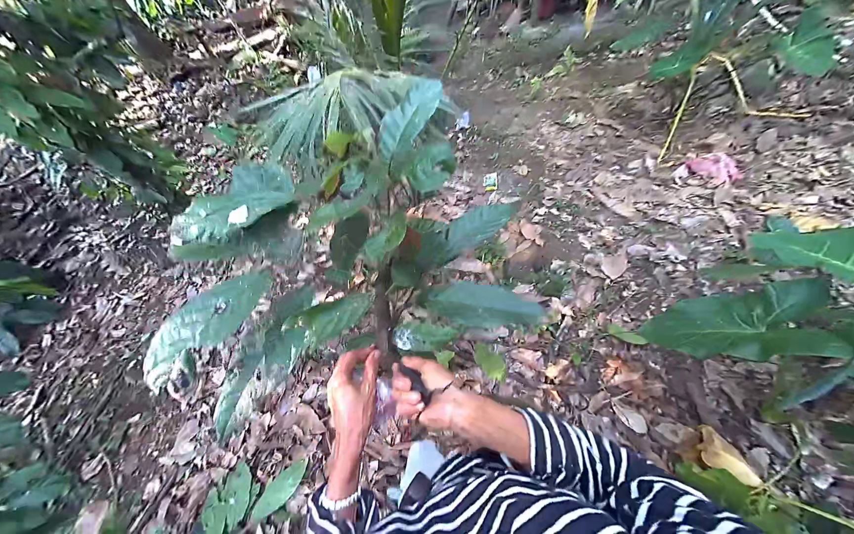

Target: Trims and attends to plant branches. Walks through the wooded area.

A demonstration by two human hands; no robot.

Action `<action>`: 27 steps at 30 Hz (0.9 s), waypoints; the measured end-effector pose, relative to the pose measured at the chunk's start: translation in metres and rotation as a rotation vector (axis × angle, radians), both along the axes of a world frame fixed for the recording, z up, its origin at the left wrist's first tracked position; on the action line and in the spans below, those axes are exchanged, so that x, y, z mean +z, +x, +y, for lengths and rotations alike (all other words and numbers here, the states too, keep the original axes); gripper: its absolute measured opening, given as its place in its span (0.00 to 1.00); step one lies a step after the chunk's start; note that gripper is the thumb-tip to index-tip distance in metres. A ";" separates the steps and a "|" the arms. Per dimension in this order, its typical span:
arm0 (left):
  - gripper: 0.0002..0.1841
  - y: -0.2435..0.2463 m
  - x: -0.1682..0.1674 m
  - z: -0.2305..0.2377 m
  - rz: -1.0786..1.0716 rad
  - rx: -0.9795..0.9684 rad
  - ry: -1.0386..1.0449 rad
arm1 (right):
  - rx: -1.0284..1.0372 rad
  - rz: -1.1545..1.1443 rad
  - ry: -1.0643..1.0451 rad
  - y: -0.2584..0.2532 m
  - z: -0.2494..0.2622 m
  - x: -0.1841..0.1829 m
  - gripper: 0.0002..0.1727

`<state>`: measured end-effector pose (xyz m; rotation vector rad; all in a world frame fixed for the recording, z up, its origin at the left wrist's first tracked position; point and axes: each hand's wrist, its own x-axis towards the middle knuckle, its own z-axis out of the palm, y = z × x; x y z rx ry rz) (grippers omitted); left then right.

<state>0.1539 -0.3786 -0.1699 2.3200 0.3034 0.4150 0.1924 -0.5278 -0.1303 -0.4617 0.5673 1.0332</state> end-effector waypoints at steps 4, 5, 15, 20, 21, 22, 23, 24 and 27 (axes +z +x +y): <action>0.15 -0.007 -0.006 0.007 0.013 0.020 -0.055 | -0.181 0.042 -0.051 -0.010 -0.028 -0.018 0.18; 0.15 -0.007 -0.008 0.008 0.001 0.026 -0.073 | -0.178 0.038 -0.045 -0.017 -0.031 -0.019 0.19; 0.13 -0.007 -0.009 0.010 -0.006 0.007 -0.130 | -0.011 -0.310 -0.011 -0.036 -0.018 -0.004 0.22; 0.16 -0.004 -0.007 0.011 0.068 0.000 -0.121 | -0.099 -0.222 -0.041 -0.026 -0.011 -0.006 0.23; 0.15 -0.005 -0.007 0.011 0.057 -0.001 -0.122 | -0.103 -0.220 -0.037 -0.029 -0.012 -0.004 0.23; 0.15 -0.005 -0.007 0.011 0.046 -0.005 -0.125 | -0.099 -0.223 -0.036 -0.033 -0.012 -0.001 0.23; 0.15 -0.006 -0.008 0.011 0.040 -0.009 -0.129 | -0.083 -0.228 -0.035 -0.038 -0.014 0.000 0.23; 0.14 -0.006 -0.009 0.012 0.033 -0.012 -0.132 | -0.059 -0.239 -0.043 -0.043 -0.015 0.000 0.23; 0.14 -0.004 -0.011 0.013 0.023 -0.016 -0.135 | -0.007 -0.363 -0.126 -0.052 -0.014 -0.010 0.22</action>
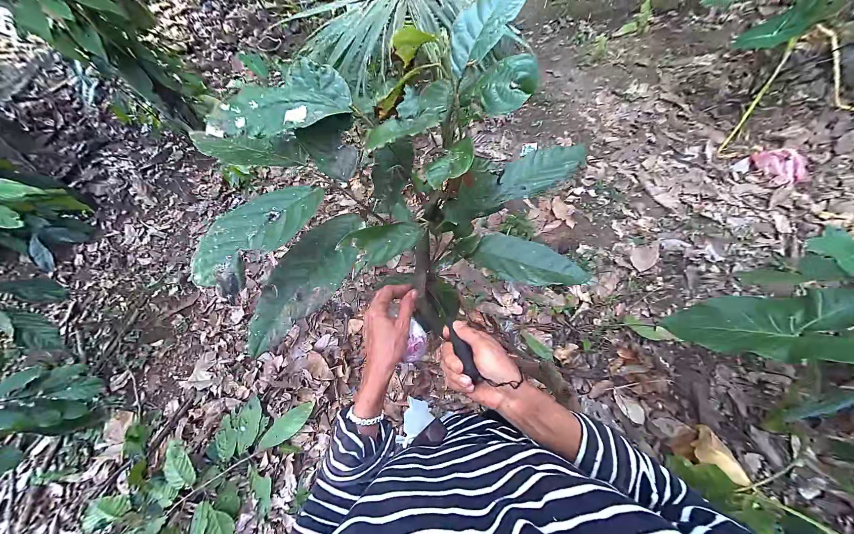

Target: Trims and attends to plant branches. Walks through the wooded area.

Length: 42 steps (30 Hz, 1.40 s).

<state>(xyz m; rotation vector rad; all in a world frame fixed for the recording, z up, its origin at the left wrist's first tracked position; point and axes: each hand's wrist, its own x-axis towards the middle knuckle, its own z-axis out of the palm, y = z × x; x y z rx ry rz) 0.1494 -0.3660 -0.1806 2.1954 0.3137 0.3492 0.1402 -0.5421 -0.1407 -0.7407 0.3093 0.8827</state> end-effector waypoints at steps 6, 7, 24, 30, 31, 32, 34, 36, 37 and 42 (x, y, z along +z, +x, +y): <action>0.14 0.001 -0.003 0.002 -0.010 -0.014 -0.012 | 0.080 -0.169 -0.196 0.013 -0.002 -0.016 0.19; 0.14 0.001 -0.003 0.002 -0.011 -0.016 -0.010 | 0.081 -0.164 -0.203 0.014 -0.002 -0.014 0.19; 0.15 -0.010 0.011 -0.012 -0.048 0.020 0.281 | 0.436 -0.392 -0.329 0.095 0.003 -0.039 0.23; 0.17 -0.016 0.003 -0.014 -0.040 0.027 0.281 | 0.578 -0.410 -0.359 0.108 0.003 -0.037 0.21; 0.17 -0.016 0.000 -0.013 -0.046 0.031 0.261 | 0.573 -0.390 -0.338 0.107 0.004 -0.040 0.21; 0.16 -0.016 -0.003 -0.012 -0.063 0.033 0.244 | 0.568 -0.377 -0.311 0.106 0.004 -0.043 0.21; 0.16 -0.017 -0.005 -0.011 -0.097 0.036 0.212 | 0.551 -0.371 -0.286 0.102 0.005 -0.044 0.22; 0.15 -0.019 -0.006 -0.010 -0.105 0.038 0.195 | 0.542 -0.385 -0.309 0.092 0.005 -0.036 0.23; 0.16 -0.019 -0.005 -0.010 -0.105 0.039 0.195 | 0.534 -0.405 -0.318 0.087 0.006 -0.032 0.23; 0.16 -0.021 -0.005 -0.008 -0.094 0.038 0.193 | 0.484 -0.505 -0.350 0.061 0.013 -0.028 0.19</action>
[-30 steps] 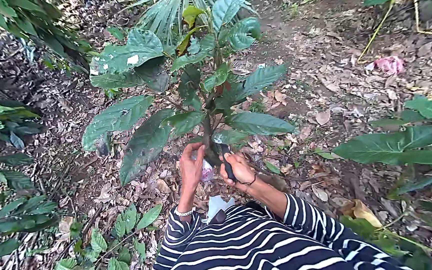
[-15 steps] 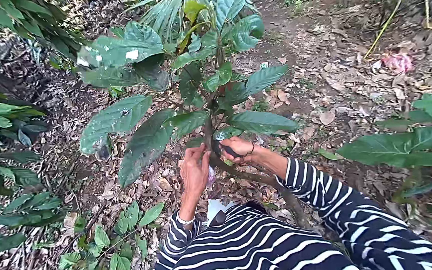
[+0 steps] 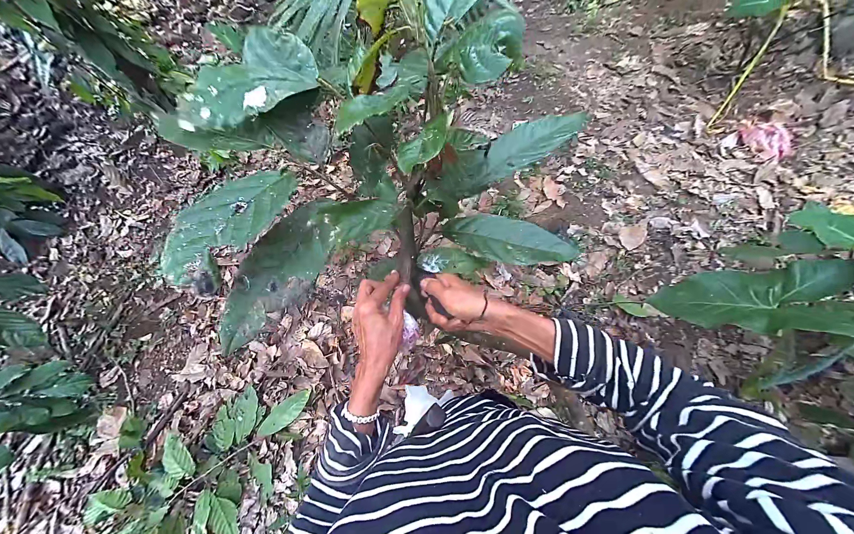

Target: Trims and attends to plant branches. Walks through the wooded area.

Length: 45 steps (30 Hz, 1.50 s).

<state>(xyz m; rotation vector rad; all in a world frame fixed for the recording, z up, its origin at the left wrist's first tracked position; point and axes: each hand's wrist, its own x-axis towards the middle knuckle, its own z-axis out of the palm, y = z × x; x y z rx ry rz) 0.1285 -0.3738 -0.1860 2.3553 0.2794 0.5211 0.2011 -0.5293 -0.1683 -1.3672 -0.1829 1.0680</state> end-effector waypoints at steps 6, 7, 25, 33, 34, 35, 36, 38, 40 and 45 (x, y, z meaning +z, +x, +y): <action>0.17 0.006 0.008 -0.004 0.063 -0.001 0.014 | 0.149 0.210 0.036 0.046 -0.024 0.015 0.19; 0.18 0.007 0.009 -0.004 0.071 -0.009 0.016 | 0.223 0.143 0.027 0.066 -0.035 0.015 0.19; 0.21 0.007 0.015 -0.006 0.134 -0.019 -0.011 | -1.026 0.795 0.230 -0.071 -0.081 -0.039 0.17; 0.21 0.007 0.021 -0.011 0.195 -0.001 -0.033 | -0.130 -0.473 -0.109 -0.092 -0.064 -0.021 0.23; 0.21 0.007 0.022 -0.012 0.203 0.005 -0.031 | -0.067 -0.530 -0.199 -0.083 -0.057 -0.022 0.24; 0.21 0.007 0.022 -0.013 0.204 0.009 -0.027 | -0.030 -0.570 -0.270 -0.074 -0.050 -0.024 0.25; 0.21 0.006 0.022 -0.013 0.206 0.011 -0.018 | -0.019 -0.603 -0.328 -0.066 -0.042 -0.026 0.25; 0.22 0.005 0.022 -0.012 0.208 0.005 -0.007 | -0.022 -0.632 -0.446 -0.056 -0.029 -0.023 0.26; 0.22 0.004 0.023 -0.012 0.220 -0.002 -0.004 | -0.014 -0.634 -0.549 -0.049 -0.020 -0.015 0.27; 0.21 0.004 0.025 -0.013 0.244 0.009 -0.012 | 0.152 -0.723 -0.805 -0.043 -0.024 0.009 0.26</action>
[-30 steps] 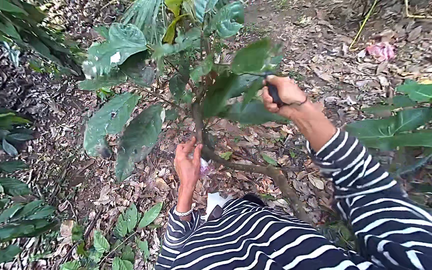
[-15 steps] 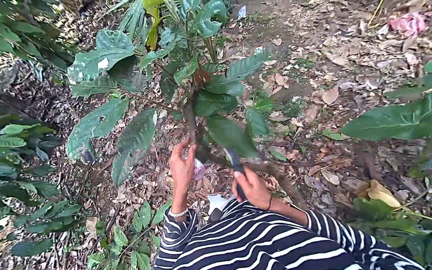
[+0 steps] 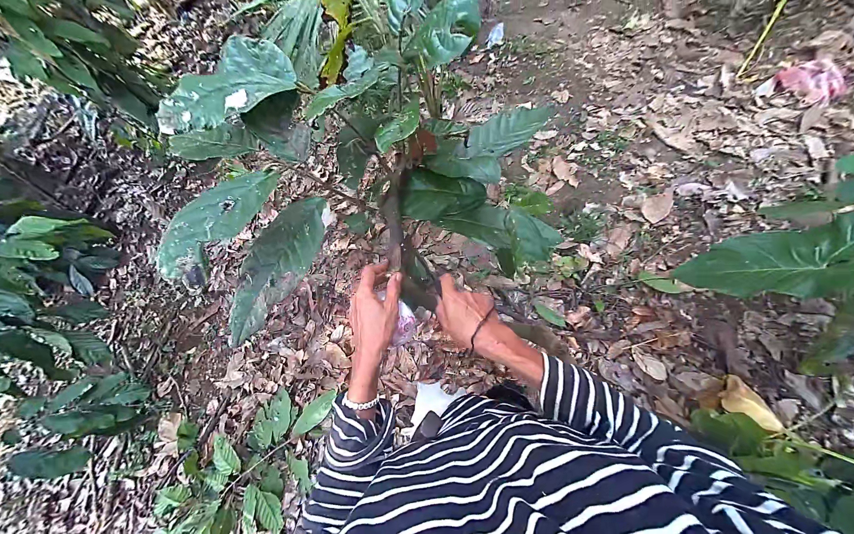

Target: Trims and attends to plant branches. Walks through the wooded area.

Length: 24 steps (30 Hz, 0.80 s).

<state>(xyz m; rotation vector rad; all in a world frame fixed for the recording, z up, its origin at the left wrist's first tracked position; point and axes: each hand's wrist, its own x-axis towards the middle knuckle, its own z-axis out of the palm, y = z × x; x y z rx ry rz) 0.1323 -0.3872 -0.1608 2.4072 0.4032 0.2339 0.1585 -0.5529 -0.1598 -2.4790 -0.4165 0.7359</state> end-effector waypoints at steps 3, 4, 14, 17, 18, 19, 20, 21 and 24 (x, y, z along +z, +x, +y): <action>0.21 0.000 -0.002 0.002 -0.008 -0.010 0.007 | 0.111 -0.192 -0.110 0.004 -0.015 -0.003 0.25; 0.21 0.001 -0.003 0.002 -0.016 -0.016 0.013 | 0.145 -0.321 -0.099 0.008 -0.021 -0.008 0.24; 0.21 0.006 -0.004 0.002 -0.020 -0.041 0.001 | 0.527 -0.643 -0.389 0.088 -0.004 0.013 0.21; 0.22 0.006 -0.004 0.002 0.001 -0.045 0.009 | 0.456 -0.493 -0.503 0.105 0.014 0.001 0.24; 0.21 0.006 -0.004 0.002 0.000 -0.044 0.010 | 0.420 -0.448 -0.496 0.111 0.015 -0.006 0.25; 0.21 0.006 -0.003 0.003 -0.007 -0.041 0.006 | 0.390 -0.412 -0.455 0.114 0.014 -0.012 0.24; 0.21 0.006 -0.003 0.004 -0.012 -0.036 -0.003 | 0.369 -0.373 -0.389 0.113 0.010 -0.018 0.25; 0.21 0.006 -0.004 0.005 -0.012 -0.030 -0.016 | 0.356 -0.337 -0.327 0.110 0.006 -0.024 0.26; 0.22 0.006 -0.009 0.006 -0.006 -0.026 -0.064 | 0.271 -0.177 -0.204 0.091 -0.004 -0.034 0.33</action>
